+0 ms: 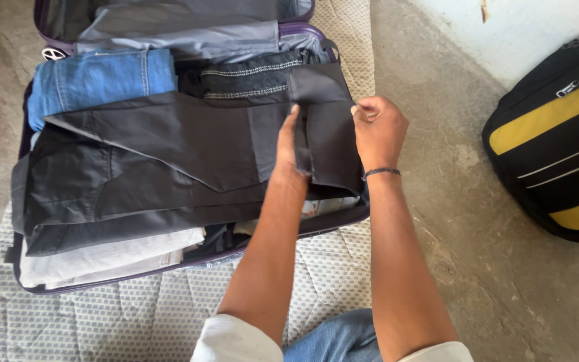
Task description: The person folds several shirts and places them into an open suitcase. They handle a dark gray shirt and a plaid shirt, folding each neatly and arranging them among other folded clothes already inside the suitcase.
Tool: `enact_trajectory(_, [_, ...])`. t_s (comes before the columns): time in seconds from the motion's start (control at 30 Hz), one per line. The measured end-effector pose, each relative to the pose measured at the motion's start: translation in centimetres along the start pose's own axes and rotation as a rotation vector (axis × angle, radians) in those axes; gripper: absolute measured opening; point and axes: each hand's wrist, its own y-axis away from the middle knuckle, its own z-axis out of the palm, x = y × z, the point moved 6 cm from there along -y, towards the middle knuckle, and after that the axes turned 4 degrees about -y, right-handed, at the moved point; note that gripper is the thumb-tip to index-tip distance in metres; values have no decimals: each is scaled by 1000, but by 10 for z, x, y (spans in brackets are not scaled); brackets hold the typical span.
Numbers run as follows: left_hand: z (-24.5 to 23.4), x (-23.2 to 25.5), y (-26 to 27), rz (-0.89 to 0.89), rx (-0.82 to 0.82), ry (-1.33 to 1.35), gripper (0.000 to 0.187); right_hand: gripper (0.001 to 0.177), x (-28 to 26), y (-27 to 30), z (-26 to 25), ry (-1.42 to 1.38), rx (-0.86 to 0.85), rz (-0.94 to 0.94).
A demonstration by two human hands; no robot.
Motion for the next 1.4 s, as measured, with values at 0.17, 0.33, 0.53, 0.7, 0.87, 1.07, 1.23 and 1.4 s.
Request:
enact_trajectory(0.17, [15,20,20,-67,36,-62,60,13,4,2,4,56,-42,3])
enact_trajectory(0.33, [0,-3,10,-273,5,-108,45,19,27,0,0,-212,-75,293])
enact_trajectory(0.53, [-8,-1,11,-250,43,-37,39,24,43,-3,-2,-328,-86,410])
enact_trajectory(0.7, [28,21,33,-137,0,-15,41,50,48,-5,6,-686,-207,546])
enact_trajectory(0.87, [61,45,49,-123,-75,10,42,87,30,10,36,-1068,-515,705])
enact_trajectory(1.07, [79,52,47,-125,-132,84,42,78,34,28,77,-1399,-628,668])
enact_trajectory(1.23, [68,33,43,-119,128,-6,37,40,31,25,103,-763,-412,-15])
enact_trajectory(1.4, [81,29,35,-150,75,-197,41,42,14,32,90,-890,-367,105])
